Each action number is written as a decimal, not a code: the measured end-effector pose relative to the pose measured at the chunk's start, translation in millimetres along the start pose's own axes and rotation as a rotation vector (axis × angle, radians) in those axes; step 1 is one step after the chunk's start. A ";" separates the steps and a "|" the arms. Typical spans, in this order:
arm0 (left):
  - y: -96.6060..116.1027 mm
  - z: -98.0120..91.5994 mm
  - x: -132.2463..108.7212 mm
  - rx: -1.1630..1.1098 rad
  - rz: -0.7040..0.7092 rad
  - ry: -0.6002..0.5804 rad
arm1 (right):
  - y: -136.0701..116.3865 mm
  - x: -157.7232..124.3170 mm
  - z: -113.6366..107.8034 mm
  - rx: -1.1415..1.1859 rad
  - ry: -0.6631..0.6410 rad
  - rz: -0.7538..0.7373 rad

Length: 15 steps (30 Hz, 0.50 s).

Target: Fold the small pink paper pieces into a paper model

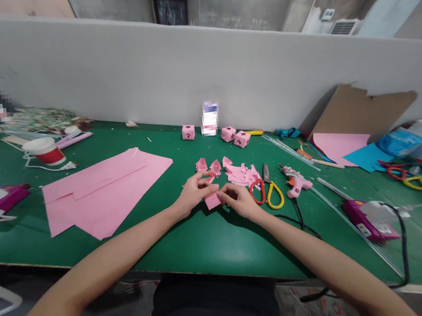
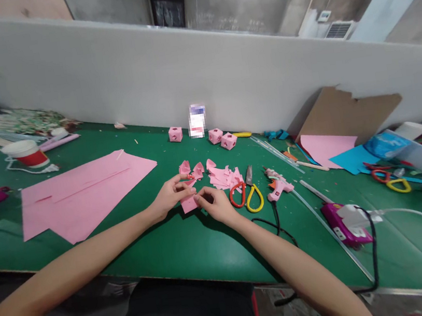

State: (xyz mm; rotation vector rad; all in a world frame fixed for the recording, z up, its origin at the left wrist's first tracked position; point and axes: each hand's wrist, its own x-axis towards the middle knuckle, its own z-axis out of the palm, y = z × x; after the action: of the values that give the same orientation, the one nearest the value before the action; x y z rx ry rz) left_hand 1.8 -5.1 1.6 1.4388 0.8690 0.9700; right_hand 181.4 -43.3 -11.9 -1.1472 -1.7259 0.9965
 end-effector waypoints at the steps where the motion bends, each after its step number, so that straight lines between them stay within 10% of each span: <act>1: -0.5 -0.3 0.5 0.009 0.001 0.004 | -0.2 -0.1 0.4 0.010 0.001 0.002; 15: -1.3 0.2 2.0 -0.103 -0.042 -0.011 | 5.0 4.6 -0.3 0.148 0.123 0.065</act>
State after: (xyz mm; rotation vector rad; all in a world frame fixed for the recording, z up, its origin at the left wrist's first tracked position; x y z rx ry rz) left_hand 2.7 -3.3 0.4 1.3323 0.8263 0.9605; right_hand 182.0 -37.5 -15.4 -1.1499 -1.5011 1.0524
